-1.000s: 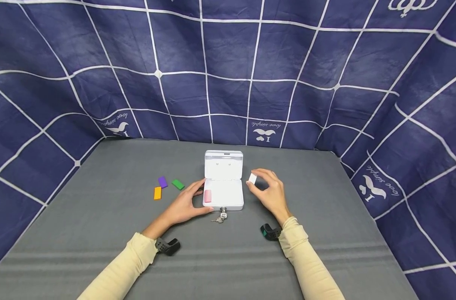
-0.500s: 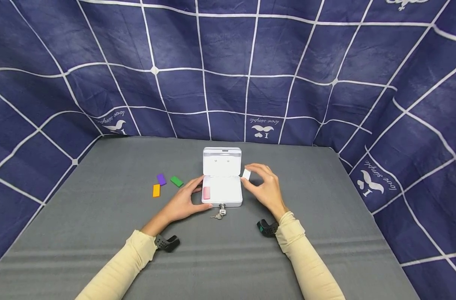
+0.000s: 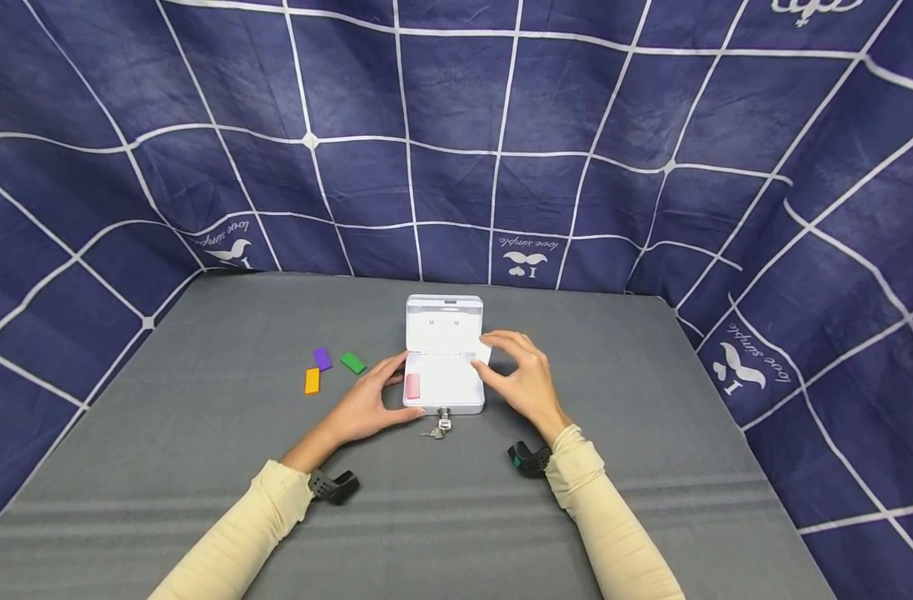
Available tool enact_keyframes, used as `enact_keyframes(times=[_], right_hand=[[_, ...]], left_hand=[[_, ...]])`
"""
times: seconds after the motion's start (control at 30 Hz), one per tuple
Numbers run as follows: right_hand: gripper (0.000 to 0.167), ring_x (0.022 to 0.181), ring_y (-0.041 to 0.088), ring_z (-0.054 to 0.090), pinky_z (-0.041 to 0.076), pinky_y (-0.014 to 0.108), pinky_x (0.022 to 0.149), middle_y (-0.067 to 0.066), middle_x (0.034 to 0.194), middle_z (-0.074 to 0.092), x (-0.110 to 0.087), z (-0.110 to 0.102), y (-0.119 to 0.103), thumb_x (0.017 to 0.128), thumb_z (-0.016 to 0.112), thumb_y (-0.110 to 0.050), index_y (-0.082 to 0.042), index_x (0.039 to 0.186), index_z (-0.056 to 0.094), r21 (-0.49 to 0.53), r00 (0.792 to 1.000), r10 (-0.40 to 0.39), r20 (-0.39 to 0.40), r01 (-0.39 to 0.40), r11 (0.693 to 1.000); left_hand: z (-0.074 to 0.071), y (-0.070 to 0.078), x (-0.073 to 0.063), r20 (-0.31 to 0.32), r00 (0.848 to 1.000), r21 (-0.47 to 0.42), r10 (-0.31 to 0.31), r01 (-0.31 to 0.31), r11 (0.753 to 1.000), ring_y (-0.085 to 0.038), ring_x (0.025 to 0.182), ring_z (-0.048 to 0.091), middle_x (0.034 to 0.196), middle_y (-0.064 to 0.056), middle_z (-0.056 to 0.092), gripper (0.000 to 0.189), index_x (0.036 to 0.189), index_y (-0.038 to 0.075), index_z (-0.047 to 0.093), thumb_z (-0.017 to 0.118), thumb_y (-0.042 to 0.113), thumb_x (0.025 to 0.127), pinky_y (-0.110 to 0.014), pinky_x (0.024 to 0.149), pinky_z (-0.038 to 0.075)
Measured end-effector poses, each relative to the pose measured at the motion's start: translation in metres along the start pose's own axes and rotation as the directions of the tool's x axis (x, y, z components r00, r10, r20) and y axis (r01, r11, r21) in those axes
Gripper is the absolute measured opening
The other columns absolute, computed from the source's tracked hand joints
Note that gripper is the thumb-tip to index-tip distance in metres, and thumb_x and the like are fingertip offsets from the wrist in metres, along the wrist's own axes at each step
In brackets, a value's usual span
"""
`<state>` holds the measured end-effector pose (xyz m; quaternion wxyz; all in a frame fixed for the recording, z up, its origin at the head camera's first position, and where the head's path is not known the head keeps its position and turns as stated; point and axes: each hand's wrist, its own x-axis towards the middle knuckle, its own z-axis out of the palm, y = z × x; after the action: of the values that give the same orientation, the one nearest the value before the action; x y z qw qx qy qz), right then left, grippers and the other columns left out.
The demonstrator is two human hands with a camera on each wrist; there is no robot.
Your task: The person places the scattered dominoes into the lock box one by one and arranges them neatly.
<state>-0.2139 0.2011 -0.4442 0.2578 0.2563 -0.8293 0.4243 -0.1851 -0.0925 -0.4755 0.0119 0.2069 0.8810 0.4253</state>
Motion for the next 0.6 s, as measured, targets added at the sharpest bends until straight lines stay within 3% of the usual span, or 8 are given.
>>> enact_keyframes(times=[0.6], right_hand=[[0.038,0.118,0.02,0.065,0.05,0.032,0.104,0.001,0.121,0.073,0.008,0.014,-0.013,0.083,0.088,-0.019,-0.012,0.118,0.077,0.023,0.996,-0.02,0.086,0.018,1.0]], left_hand=[[0.0,0.001,-0.004,-0.003,1.0,-0.005,-0.011,0.011,1.0,-0.03,0.132,0.061,0.16,-0.014,0.041,0.104,0.162,0.006,0.031,0.087,0.043,0.082,-0.044,0.113,0.046]])
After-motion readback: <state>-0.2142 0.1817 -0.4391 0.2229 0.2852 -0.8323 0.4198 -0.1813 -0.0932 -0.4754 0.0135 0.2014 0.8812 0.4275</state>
